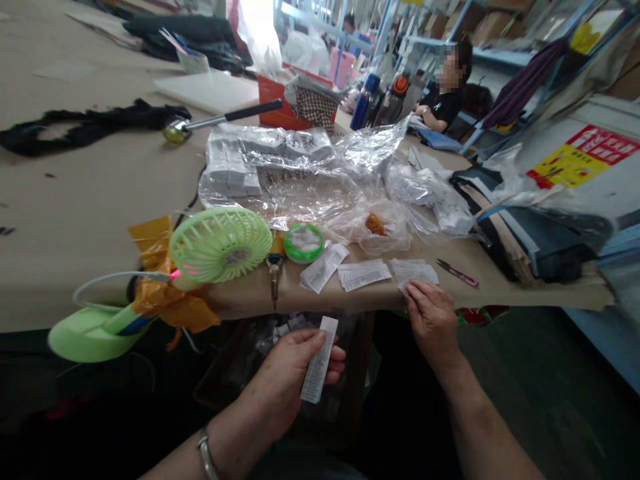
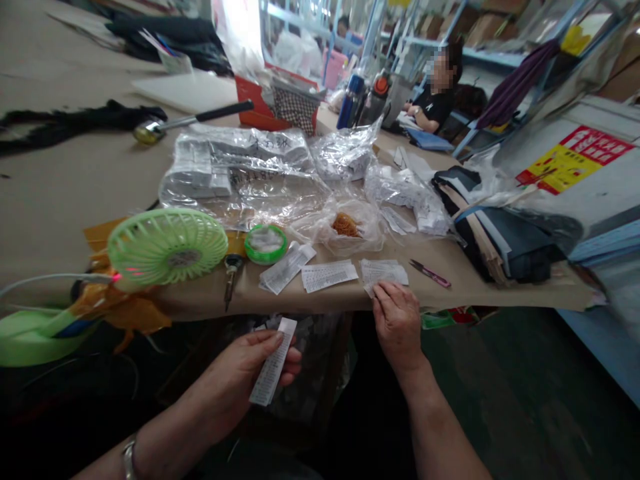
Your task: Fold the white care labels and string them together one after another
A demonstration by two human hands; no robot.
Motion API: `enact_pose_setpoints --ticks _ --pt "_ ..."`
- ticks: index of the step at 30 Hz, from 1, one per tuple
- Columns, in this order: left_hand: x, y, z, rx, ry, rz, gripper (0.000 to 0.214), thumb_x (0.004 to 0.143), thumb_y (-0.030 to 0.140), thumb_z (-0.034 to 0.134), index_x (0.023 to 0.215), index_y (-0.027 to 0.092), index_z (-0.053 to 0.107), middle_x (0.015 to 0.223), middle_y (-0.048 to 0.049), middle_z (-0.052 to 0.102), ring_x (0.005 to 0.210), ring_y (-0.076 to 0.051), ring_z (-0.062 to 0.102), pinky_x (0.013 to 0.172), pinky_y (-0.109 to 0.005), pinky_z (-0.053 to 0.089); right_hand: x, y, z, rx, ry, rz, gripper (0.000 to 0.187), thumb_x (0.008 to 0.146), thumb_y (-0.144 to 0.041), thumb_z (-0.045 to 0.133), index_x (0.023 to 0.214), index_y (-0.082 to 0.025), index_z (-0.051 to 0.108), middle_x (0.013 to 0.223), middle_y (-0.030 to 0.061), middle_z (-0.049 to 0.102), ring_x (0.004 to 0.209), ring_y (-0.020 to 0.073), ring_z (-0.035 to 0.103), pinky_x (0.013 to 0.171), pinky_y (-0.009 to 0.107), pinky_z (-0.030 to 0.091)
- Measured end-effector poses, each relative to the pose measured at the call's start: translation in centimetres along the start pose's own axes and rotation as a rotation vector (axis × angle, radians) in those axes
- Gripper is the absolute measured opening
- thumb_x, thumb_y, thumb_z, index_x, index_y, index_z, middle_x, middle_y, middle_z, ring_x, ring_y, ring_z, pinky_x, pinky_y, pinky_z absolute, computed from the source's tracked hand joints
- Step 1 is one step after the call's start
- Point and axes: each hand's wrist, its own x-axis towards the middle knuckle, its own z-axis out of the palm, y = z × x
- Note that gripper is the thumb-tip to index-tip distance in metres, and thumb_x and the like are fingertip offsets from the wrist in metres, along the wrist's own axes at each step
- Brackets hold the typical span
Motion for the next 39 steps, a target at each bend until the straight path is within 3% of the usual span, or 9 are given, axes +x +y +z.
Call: enact_pose_setpoints --ticks 4,8,12,16,24,30,34,37,39 --pt "0.0 0.0 -0.1 0.000 0.014 0.003 0.012 0.086 0.019 0.055 0.084 0.009 0.061 0.069 -0.0080 0.068 0.055 -0.013 0.063 0.053 -0.023 0.052 0.3 -0.3 -0.6 0.178 0.109 0.036 0.018 0.087 -0.016 0.056 0.100 -0.020 0.067 0.098 0.0080 0.069 0.096 0.0223 0.063 0.089 0.043 0.049" --pt "0.1 -0.4 -0.4 -0.003 -0.031 0.014 0.014 0.086 0.021 0.055 0.085 0.009 0.062 0.069 -0.0082 0.067 0.053 -0.012 0.062 0.052 -0.023 0.051 0.4 -4.5 -1.8 0.433 0.179 0.052 0.026 0.082 -0.010 0.060 0.102 -0.025 0.067 0.099 0.0050 0.068 0.102 0.0228 0.062 0.092 0.046 0.049" --pt "0.0 -0.7 -0.5 -0.096 -0.128 0.059 0.014 0.080 0.020 0.061 0.085 0.008 0.065 0.070 -0.0071 0.066 0.052 -0.010 0.059 0.050 -0.019 0.047 0.0 -11.1 -1.9 0.720 -0.017 -0.212 0.030 0.081 -0.011 0.059 0.107 -0.026 0.065 0.103 0.0060 0.066 0.109 0.0256 0.058 0.088 0.046 0.051" --pt "-0.3 -0.6 -0.8 -0.222 -0.134 0.123 0.009 0.065 0.014 0.069 0.069 0.009 0.063 0.063 -0.0019 0.060 0.052 -0.008 0.055 0.045 -0.016 0.037 -0.6 -15.0 -0.8 0.734 -0.088 -0.328 0.026 0.083 -0.010 0.057 0.102 -0.025 0.066 0.095 0.0045 0.069 0.103 0.0216 0.059 0.088 0.043 0.050" --pt "-0.1 -1.0 -1.7 -0.282 -0.017 0.141 0.010 0.065 0.018 0.068 0.066 0.011 0.061 0.063 -0.0005 0.058 0.052 -0.007 0.052 0.046 -0.017 0.035 -1.1 -15.3 -0.4 0.633 -0.169 -0.362 0.024 0.084 -0.011 0.053 0.100 -0.024 0.067 0.096 0.0040 0.071 0.106 0.0211 0.060 0.098 0.043 0.044" --pt "-0.2 -1.1 -1.7 -0.284 -0.037 0.169 0.017 0.068 0.026 0.071 0.070 0.011 0.062 0.068 -0.0021 0.061 0.056 -0.008 0.053 0.049 -0.018 0.037 -0.9 -15.5 -0.4 0.621 -0.169 -0.385 0.020 0.083 -0.010 0.055 0.095 -0.019 0.066 0.094 0.0063 0.071 0.104 0.0232 0.060 0.094 0.044 0.046" --pt "-0.3 -1.1 -1.9 -0.245 -0.086 0.152 0.013 0.067 0.020 0.071 0.068 0.010 0.062 0.067 -0.0035 0.062 0.056 -0.008 0.055 0.050 -0.017 0.037 -1.2 -15.6 -0.4 0.663 -0.178 -0.368 0.026 0.082 -0.008 0.054 0.102 -0.022 0.064 0.097 0.0050 0.070 0.105 0.0232 0.060 0.094 0.045 0.046" --pt "-0.4 -1.0 -2.1 -0.225 -0.098 0.140 0.012 0.071 0.020 0.068 0.069 0.010 0.063 0.064 -0.0037 0.062 0.054 -0.009 0.056 0.050 -0.018 0.040 -1.5 -15.1 -0.5 0.777 -0.194 -0.248 0.034 0.082 -0.012 0.057 0.114 -0.024 0.058 0.107 0.0071 0.066 0.110 0.0253 0.057 0.094 0.047 0.047" --pt "-0.6 -0.8 -2.1 -0.175 -0.097 0.102 0.012 0.077 0.022 0.063 0.078 0.011 0.064 0.066 -0.0045 0.064 0.052 -0.010 0.058 0.051 -0.021 0.044 -1.4 -14.7 -0.3 0.865 -0.182 -0.015 0.031 0.082 -0.018 0.058 0.113 -0.023 0.057 0.109 0.0087 0.063 0.109 0.0258 0.057 0.092 0.046 0.048"
